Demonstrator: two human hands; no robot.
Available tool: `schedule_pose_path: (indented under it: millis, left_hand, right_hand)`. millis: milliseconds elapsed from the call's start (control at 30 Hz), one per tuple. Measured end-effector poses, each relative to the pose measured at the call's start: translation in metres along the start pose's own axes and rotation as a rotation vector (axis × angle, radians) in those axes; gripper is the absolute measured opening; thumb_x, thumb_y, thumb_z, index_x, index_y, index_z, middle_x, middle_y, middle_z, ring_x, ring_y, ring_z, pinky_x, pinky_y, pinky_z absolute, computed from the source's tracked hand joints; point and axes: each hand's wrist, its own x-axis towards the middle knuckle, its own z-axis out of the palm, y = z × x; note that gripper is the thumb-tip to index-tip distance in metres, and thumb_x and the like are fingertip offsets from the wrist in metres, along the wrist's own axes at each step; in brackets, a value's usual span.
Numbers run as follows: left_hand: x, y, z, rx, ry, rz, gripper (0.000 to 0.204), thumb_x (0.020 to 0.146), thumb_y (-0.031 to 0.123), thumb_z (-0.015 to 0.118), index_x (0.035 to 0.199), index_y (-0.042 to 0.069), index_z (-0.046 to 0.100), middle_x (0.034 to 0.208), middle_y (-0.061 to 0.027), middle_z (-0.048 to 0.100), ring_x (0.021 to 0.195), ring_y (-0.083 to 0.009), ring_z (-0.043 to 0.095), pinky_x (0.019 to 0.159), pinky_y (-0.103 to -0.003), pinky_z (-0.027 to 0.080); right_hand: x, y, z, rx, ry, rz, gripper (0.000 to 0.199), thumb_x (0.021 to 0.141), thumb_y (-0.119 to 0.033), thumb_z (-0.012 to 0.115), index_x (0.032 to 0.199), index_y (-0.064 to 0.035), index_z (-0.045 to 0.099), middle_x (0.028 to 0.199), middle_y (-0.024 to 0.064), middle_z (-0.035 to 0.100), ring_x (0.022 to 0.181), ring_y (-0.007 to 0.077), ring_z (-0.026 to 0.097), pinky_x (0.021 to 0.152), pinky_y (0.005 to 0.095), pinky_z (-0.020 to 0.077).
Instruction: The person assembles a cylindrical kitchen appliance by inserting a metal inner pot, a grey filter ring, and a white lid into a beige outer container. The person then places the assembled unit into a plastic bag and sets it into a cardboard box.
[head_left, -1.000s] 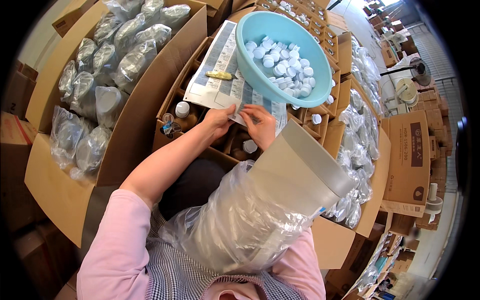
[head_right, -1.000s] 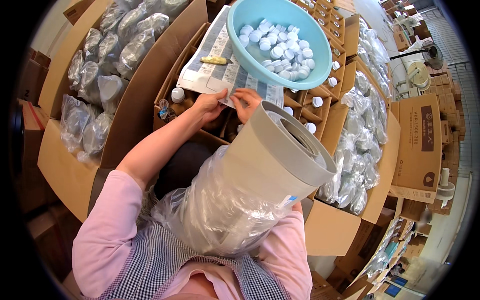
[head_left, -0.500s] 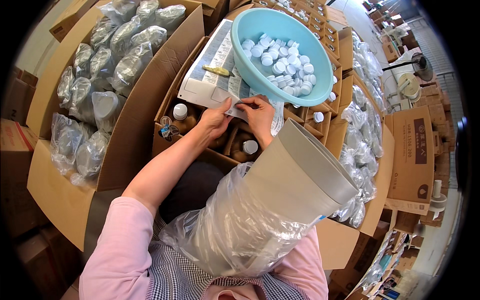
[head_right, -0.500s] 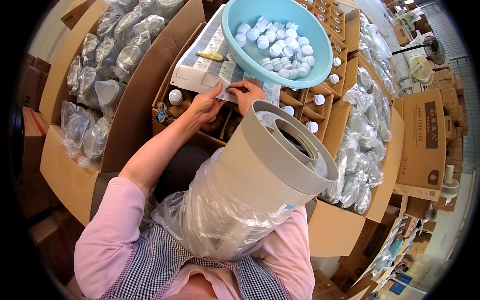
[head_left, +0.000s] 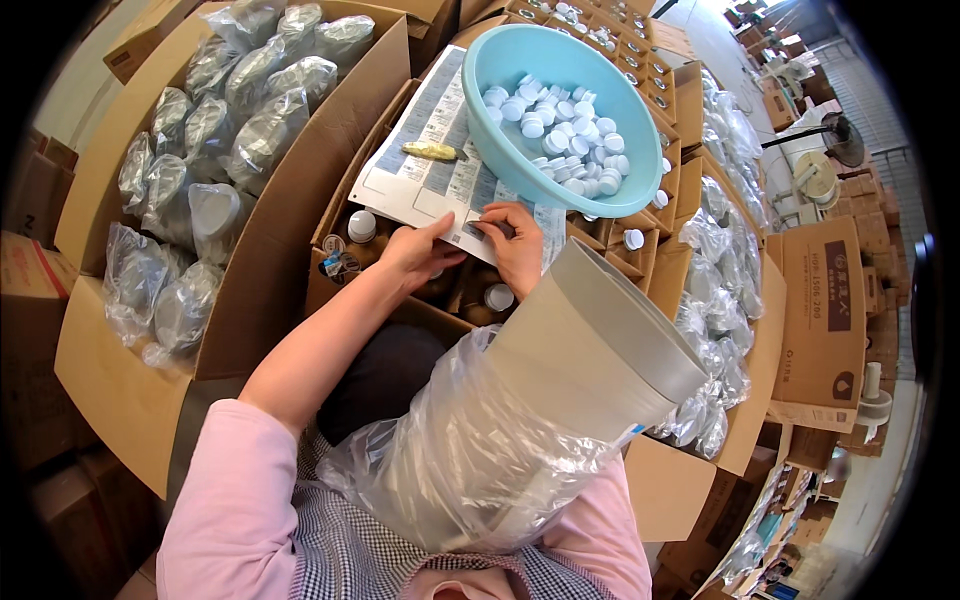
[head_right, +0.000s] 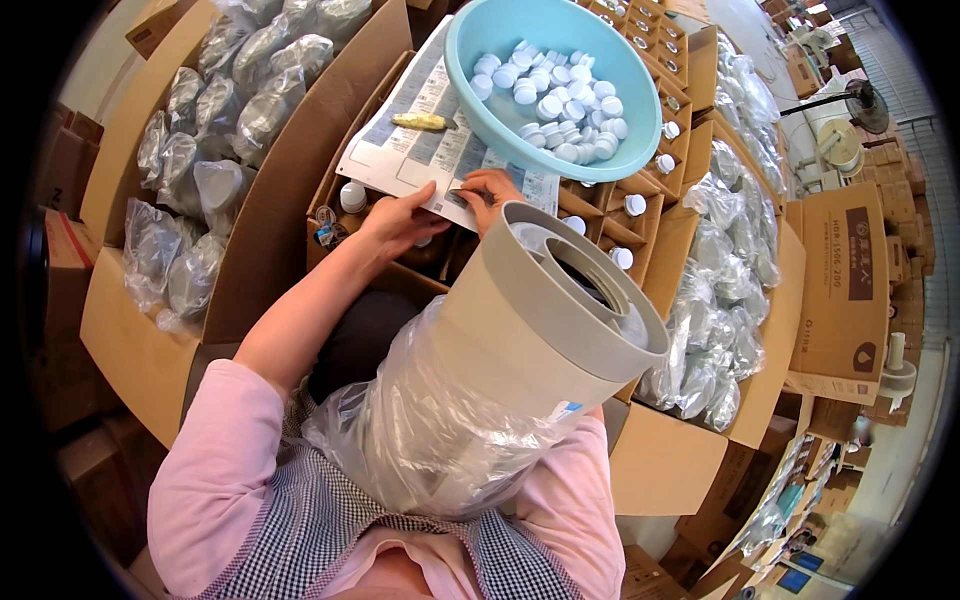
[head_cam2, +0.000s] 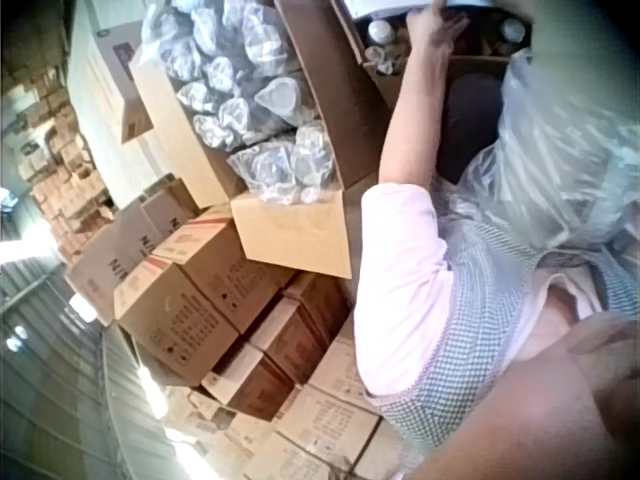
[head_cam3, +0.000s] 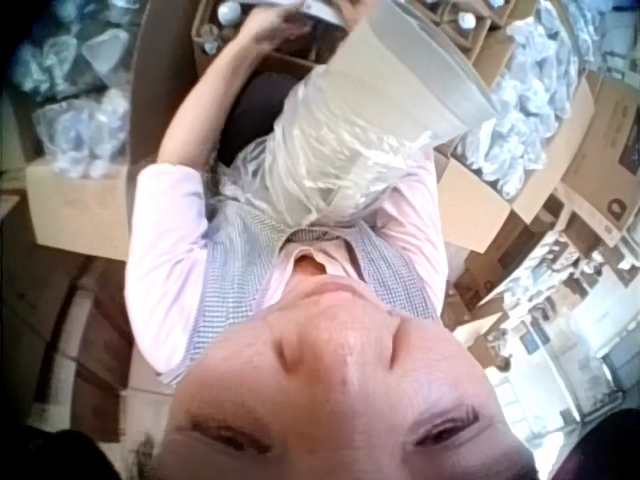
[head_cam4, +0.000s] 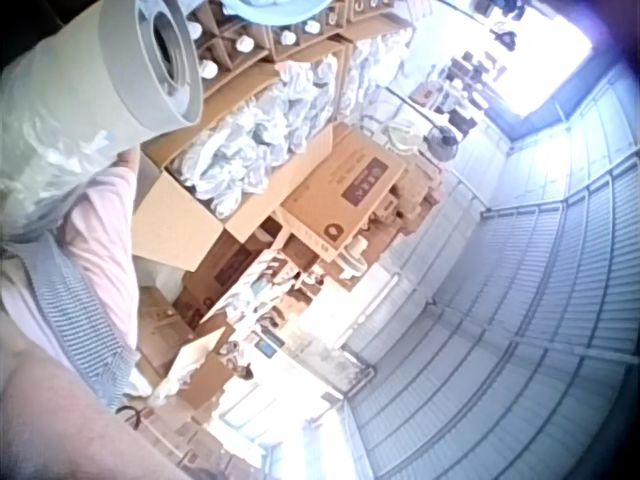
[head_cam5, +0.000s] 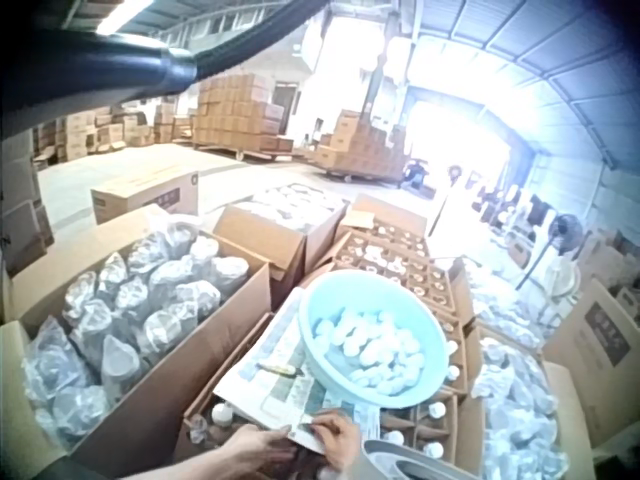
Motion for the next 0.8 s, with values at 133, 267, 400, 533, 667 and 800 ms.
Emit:
schedule_pose_path:
  millis: [133, 267, 400, 533, 667, 800]
  left_hand:
    - [-0.064, 0.019, 0.014, 0.929, -0.174, 0.033, 0.029, 0.091, 0.024, 0.068, 0.098, -0.004, 0.069, 0.080, -0.0137, 0.070, 0.065, -0.0202, 0.069, 0.063, -0.035, 0.055]
    - [-0.035, 0.009, 0.022, 1.308, 0.062, 1.091, 0.012, 0.079, 0.012, 0.074, 0.085, 0.003, 0.068, 0.086, -0.0122, 0.061, 0.085, -0.0311, 0.062, 0.077, -0.040, 0.050]
    - [0.005, 0.009, 0.027, 1.459, 0.007, 1.230, 0.013, 0.076, 0.010, 0.074, 0.084, 0.004, 0.066, 0.088, -0.0099, 0.059, 0.092, -0.0313, 0.057, 0.081, -0.042, 0.046]
    - [-0.004, 0.005, 0.036, 1.486, -0.016, 1.400, 0.010, 0.074, 0.007, 0.073, 0.081, 0.006, 0.065, 0.086, -0.0087, 0.058, 0.089, -0.0301, 0.056, 0.079, -0.042, 0.045]
    - [-0.027, 0.011, 0.023, 1.102, 0.035, 1.428, 0.007, 0.079, 0.003, 0.071, 0.081, 0.006, 0.065, 0.083, -0.0051, 0.058, 0.078, -0.0211, 0.056, 0.072, -0.033, 0.044]
    - [-0.070, 0.044, 0.031, 0.323, 0.155, 0.915, 0.006, 0.088, 0.005, 0.069, 0.084, 0.003, 0.065, 0.083, -0.0001, 0.062, 0.072, -0.0078, 0.054, 0.069, -0.022, 0.042]
  right_hand:
    - [-0.009, 0.019, -0.013, 0.035, -0.014, 0.004, 0.016, 0.077, 0.008, 0.068, 0.089, -0.0013, 0.067, 0.102, 0.0092, 0.066, 0.093, 0.0187, 0.062, 0.082, 0.0284, 0.0483]
    - [-0.008, 0.011, -0.007, 0.021, -0.031, -0.013, 0.015, 0.078, 0.007, 0.069, 0.090, -0.0022, 0.067, 0.104, 0.0092, 0.066, 0.097, 0.0207, 0.062, 0.086, 0.0298, 0.0475]
    - [-0.006, 0.005, -0.012, -0.007, -0.011, -0.077, 0.014, 0.080, 0.003, 0.070, 0.092, -0.0040, 0.069, 0.106, 0.0089, 0.066, 0.100, 0.0219, 0.062, 0.087, 0.0316, 0.0476]
    - [-0.013, -0.004, -0.065, 0.571, 0.047, 0.351, 0.018, 0.089, -0.011, 0.068, 0.107, -0.0064, 0.067, 0.107, 0.0071, 0.066, 0.102, 0.0209, 0.062, 0.090, 0.0323, 0.0480]
    - [-0.027, -0.056, -0.119, 0.817, 0.456, 0.432, 0.041, 0.102, -0.036, 0.048, 0.119, -0.0010, 0.061, 0.112, 0.0128, 0.066, 0.107, 0.0219, 0.062, 0.098, 0.0362, 0.0452]
    - [-0.035, -0.178, -0.159, 0.571, -0.066, 0.001, 0.061, 0.101, -0.048, 0.040, 0.122, 0.0055, 0.060, 0.115, 0.0141, 0.066, 0.110, 0.0243, 0.061, 0.098, 0.0370, 0.0444]
